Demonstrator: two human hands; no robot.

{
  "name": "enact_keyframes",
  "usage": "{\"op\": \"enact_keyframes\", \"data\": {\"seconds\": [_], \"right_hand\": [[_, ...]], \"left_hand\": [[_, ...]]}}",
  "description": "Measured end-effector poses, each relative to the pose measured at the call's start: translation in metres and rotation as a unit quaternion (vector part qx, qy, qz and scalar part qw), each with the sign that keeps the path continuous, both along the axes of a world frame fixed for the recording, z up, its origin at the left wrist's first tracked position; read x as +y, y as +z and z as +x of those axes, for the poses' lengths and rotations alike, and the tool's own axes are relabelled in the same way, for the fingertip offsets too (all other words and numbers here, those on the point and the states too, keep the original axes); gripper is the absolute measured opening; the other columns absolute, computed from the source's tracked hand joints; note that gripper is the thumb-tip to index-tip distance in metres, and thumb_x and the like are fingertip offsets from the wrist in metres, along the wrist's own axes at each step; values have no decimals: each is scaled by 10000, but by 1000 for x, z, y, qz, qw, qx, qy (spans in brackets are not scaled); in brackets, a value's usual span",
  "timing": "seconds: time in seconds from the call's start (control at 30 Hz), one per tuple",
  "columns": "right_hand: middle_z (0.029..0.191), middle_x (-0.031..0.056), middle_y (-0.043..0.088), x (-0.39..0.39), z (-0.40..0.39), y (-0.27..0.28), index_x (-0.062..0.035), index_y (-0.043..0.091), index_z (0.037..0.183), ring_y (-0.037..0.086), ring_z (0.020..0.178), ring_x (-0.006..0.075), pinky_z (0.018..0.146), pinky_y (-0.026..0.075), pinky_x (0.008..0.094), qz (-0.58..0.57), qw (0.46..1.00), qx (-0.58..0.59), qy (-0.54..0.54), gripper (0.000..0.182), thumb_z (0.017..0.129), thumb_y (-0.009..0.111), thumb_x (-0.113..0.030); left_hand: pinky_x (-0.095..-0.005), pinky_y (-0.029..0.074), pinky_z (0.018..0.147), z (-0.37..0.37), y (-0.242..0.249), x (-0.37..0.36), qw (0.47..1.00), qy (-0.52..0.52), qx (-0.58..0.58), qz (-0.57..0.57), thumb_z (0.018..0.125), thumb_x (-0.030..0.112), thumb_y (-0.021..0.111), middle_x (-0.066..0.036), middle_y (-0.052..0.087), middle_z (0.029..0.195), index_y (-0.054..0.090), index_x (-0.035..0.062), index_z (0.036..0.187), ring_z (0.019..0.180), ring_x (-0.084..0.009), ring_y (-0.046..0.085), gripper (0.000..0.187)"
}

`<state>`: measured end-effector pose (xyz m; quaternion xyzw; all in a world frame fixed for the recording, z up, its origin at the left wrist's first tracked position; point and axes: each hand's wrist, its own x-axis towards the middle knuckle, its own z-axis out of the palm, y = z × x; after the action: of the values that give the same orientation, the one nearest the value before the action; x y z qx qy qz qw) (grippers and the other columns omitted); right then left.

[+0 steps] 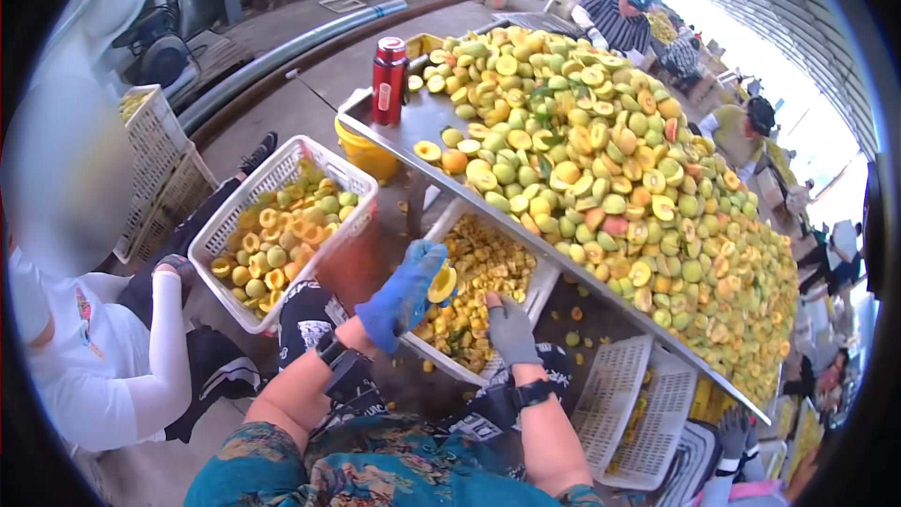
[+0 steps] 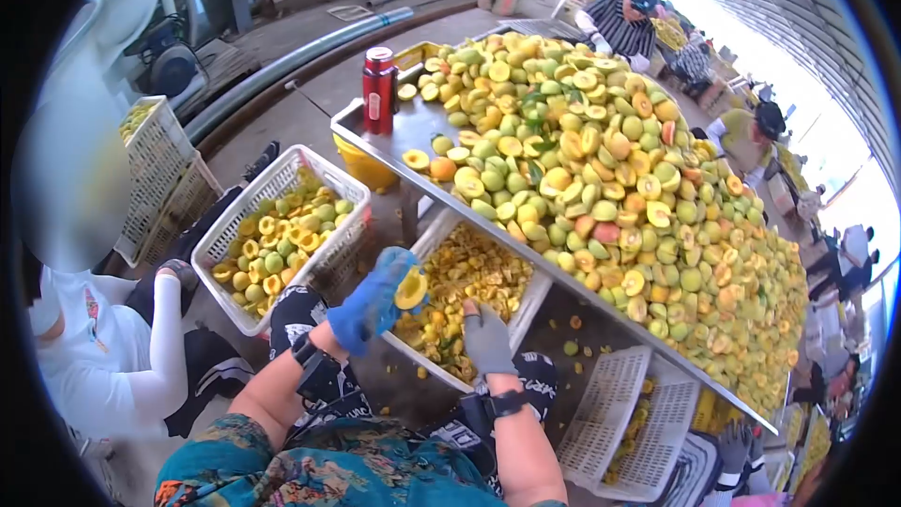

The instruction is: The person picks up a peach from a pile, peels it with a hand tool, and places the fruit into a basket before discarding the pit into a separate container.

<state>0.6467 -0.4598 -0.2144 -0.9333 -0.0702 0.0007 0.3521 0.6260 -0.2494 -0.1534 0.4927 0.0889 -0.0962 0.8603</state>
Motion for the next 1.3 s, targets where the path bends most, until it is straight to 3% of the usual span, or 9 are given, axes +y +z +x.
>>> {"op": "enact_keyframes", "data": {"seconds": [0.07, 0.1, 0.23, 0.53, 0.73, 0.87, 0.93, 1.07, 1.3], "right_hand": [[689, 78, 597, 7, -13, 41, -17, 606, 946, 592, 568, 186, 524, 475, 323, 260, 938, 229, -23, 463, 956, 487, -464], [644, 26, 538, 13, -20, 66, -9, 588, 926, 515, 501, 92, 452, 421, 263, 345, 891, 294, -11, 472, 951, 502, -473], [632, 27, 553, 24, -44, 109, -2, 588, 929, 523, 502, 97, 484, 427, 247, 324, 896, 290, 87, 445, 950, 521, -442], [638, 29, 574, 34, -52, 105, -6, 608, 948, 538, 501, 101, 487, 427, 242, 232, 919, 280, 150, 465, 955, 507, -460], [660, 34, 580, 27, -48, 101, 13, 609, 941, 532, 484, 111, 473, 431, 234, 373, 800, 447, 143, 542, 964, 456, -507], [658, 40, 577, 23, -47, 93, -16, 600, 915, 531, 497, 122, 434, 394, 237, 331, 858, 387, 71, 539, 955, 456, -534], [650, 45, 564, 23, -48, 100, -33, 587, 914, 512, 481, 137, 417, 381, 250, 291, 876, 377, 75, 535, 951, 450, -549], [608, 47, 533, 23, -50, 93, -29, 578, 907, 477, 431, 150, 390, 385, 271, 398, 796, 449, 79, 592, 945, 402, -594], [522, 3, 403, 30, -54, 87, -115, 486, 865, 339, 355, 154, 347, 302, 282, 514, 659, 547, 48, 546, 929, 373, -644]], "left_hand": [[-307, 540, 650, 4, -32, 2, 996, 31, -78, 13, 979, 375, 498, -63, 577, 1022, 427, 144, 1197, 871, -198, 633, 325], [-287, 531, 725, -1, -24, -1, 988, 38, -68, -134, 991, 344, 481, -68, 570, 1074, 475, 104, 1199, 951, -181, 606, 318], [-282, 488, 839, -7, -1, -8, 973, 13, -212, 87, 1003, 308, 457, -90, 550, 1110, 543, 44, 1168, 1011, -164, 552, 323], [-292, 448, 914, -12, 7, -8, 991, -63, -107, -58, 940, 352, 569, -77, 570, 1133, 542, 50, 1174, 1024, -153, 548, 383], [-336, 447, 909, -12, -1, -14, 981, -54, -105, -152, 932, 327, 581, -99, 576, 1111, 548, 47, 1156, 1022, -204, 550, 360], [-377, 413, 934, 3, -11, -17, 886, 4, -409, 221, 969, 298, 512, -115, 568, 1064, 588, 28, 1071, 1025, -268, 537, 298], [-370, 418, 951, 0, -13, -24, 931, 5, -353, 89, 981, 187, 471, -139, 563, 1089, 592, 2, 1067, 1037, -284, 546, 237], [-288, 432, 880, -2, 8, -23, 968, -74, -241, 8, 947, 298, 543, -58, 590, 1014, 613, 18, 1020, 976, -136, 537, 298], [-312, 443, 845, 9, -8, -30, 955, -50, -286, 53, 917, 248, 587, -68, 599, 982, 612, 5, 962, 893, -164, 563, 248]]}}
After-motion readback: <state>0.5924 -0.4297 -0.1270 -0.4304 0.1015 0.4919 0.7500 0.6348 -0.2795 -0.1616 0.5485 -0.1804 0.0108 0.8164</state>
